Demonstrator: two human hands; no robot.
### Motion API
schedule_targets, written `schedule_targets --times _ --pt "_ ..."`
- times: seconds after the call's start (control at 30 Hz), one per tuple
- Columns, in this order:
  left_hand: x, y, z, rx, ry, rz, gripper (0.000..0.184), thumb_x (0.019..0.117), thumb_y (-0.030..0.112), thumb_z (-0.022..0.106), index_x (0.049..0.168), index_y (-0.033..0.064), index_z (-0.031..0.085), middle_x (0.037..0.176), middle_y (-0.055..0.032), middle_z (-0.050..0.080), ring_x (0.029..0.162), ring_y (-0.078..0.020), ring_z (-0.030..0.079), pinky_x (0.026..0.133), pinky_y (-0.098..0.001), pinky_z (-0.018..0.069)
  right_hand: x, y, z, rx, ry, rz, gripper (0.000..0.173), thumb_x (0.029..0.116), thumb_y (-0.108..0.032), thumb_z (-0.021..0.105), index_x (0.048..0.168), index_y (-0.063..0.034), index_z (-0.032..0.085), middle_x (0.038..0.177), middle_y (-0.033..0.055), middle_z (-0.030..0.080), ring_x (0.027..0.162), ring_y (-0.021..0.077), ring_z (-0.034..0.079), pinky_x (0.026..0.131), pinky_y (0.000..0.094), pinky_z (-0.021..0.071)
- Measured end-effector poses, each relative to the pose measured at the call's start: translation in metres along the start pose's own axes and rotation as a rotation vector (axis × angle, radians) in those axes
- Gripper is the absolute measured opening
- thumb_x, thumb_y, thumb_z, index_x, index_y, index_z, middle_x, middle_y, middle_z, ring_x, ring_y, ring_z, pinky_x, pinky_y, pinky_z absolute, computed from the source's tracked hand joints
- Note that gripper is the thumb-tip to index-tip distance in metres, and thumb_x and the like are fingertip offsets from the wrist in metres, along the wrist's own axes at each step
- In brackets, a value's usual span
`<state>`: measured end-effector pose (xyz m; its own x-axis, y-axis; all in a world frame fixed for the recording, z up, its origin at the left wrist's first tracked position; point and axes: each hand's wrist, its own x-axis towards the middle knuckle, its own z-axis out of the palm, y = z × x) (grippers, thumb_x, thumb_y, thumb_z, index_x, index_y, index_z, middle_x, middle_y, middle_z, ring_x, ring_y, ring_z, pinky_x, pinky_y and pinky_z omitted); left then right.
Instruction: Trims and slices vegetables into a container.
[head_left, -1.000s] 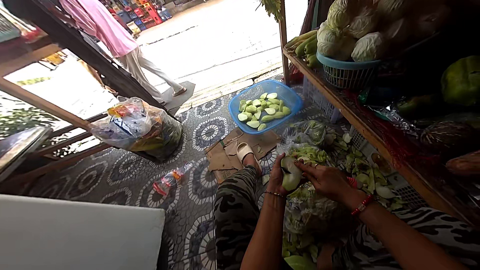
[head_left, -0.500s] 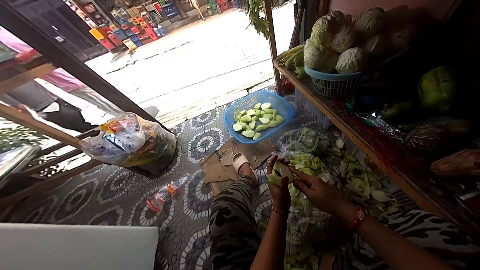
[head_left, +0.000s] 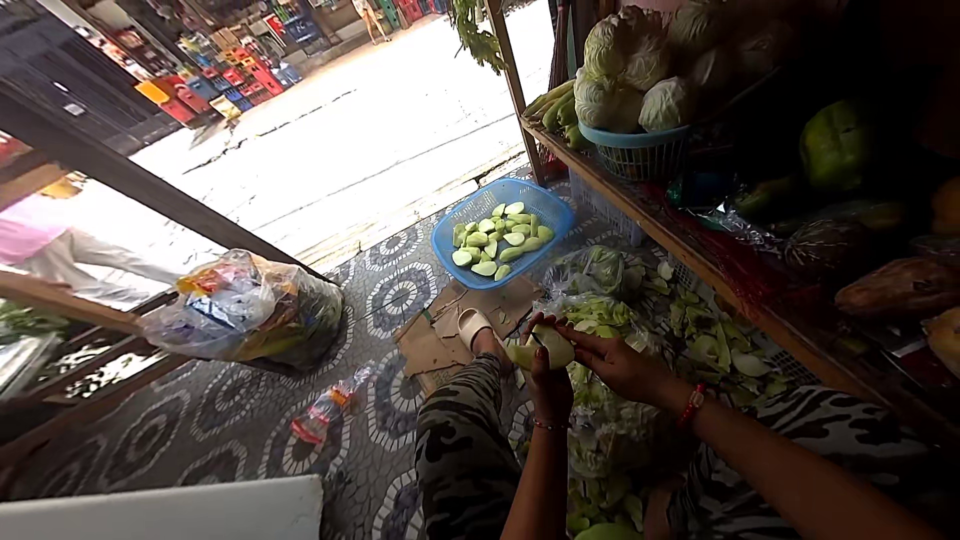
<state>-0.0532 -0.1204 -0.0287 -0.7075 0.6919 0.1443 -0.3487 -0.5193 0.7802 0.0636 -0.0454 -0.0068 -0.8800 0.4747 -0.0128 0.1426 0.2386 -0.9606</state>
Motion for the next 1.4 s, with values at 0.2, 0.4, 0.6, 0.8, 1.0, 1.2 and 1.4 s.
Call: schedule_targets --times 0.2,0.4,0.6,0.8,1.0,1.2,1.4 --pt "0.001 0.006 0.006 -0.147 0.032 -0.14 0.071 0.0731 0.055 0.079 0.117 0.0026 0.06 0.1 -0.0085 0.074 0.095 -0.021 0.073 0.085 -0.0368 0.06 0.0 0.008 -0.007 -0.152 0.021 0.001 0.046 0.1109 -0.027 0.04 0.155 -0.0172 0.047 0.135 0.0169 0.066 0.122 0.0293 0.063 0.104 0.0506 0.0463" --pt "-0.004 -0.006 0.003 0.007 0.057 -0.028 0.079 0.077 0.053 0.077 0.127 -0.0005 0.047 0.105 -0.0052 0.072 0.096 -0.016 0.072 0.087 -0.0336 0.0597 -0.002 0.003 0.001 0.006 0.01 0.024 0.045 0.1118 -0.02 0.038 0.156 -0.0102 0.044 0.154 0.0106 0.052 0.139 0.0164 0.051 0.117 0.0354 0.0381" --pt "-0.003 0.006 0.01 -0.09 0.113 -0.153 0.047 0.0896 0.035 0.056 0.12 -0.0016 0.054 0.099 -0.0103 0.073 0.091 -0.0196 0.073 0.083 -0.0349 0.0603 0.0 0.006 -0.003 -0.103 0.016 0.004 0.044 0.1119 -0.02 0.036 0.154 -0.0139 0.047 0.147 0.013 0.058 0.133 0.0209 0.057 0.112 0.0396 0.0422" --pt "0.001 0.008 0.009 -0.136 0.099 -0.219 0.043 0.0938 0.032 0.045 0.117 -0.0025 0.056 0.1 -0.0133 0.073 0.092 -0.0226 0.073 0.084 -0.0374 0.0599 0.0 0.007 -0.006 -0.15 0.04 0.028 0.044 0.112 -0.021 0.036 0.154 -0.0162 0.048 0.143 0.0147 0.061 0.13 0.0263 0.059 0.11 0.0456 0.043" --pt "0.002 0.001 0.005 -0.261 0.023 -0.185 0.058 0.0806 0.037 0.068 0.121 -0.0036 0.059 0.11 -0.0167 0.073 0.105 -0.0243 0.071 0.089 -0.0367 0.059 0.003 -0.003 -0.001 0.362 0.132 0.141 0.041 0.1106 -0.013 0.039 0.15 -0.009 0.05 0.106 -0.0005 0.065 0.065 -0.0021 0.049 0.058 0.0151 0.0408" --pt "0.012 0.006 0.01 -0.382 0.314 -0.36 0.053 0.1043 0.034 0.019 0.141 0.0039 0.042 0.126 -0.0207 0.063 0.111 -0.0362 0.067 0.089 -0.0504 0.0563 0.0 -0.01 -0.008 0.768 0.341 0.527 0.05 0.1131 -0.027 0.036 0.161 -0.0225 0.023 0.073 -0.001 0.047 0.053 0.0095 0.044 0.045 0.0236 0.0372" --pt "0.018 0.006 0.01 -0.322 0.402 -0.358 0.064 0.1062 0.059 0.021 0.119 0.008 0.057 0.095 -0.0108 0.072 0.084 -0.0262 0.073 0.071 -0.0423 0.0612 -0.006 -0.002 0.01 0.003 0.173 0.267 0.061 0.1095 -0.028 0.043 0.163 -0.0062 0.023 0.077 0.005 0.053 0.064 0.0148 0.047 0.066 0.0352 0.0458"
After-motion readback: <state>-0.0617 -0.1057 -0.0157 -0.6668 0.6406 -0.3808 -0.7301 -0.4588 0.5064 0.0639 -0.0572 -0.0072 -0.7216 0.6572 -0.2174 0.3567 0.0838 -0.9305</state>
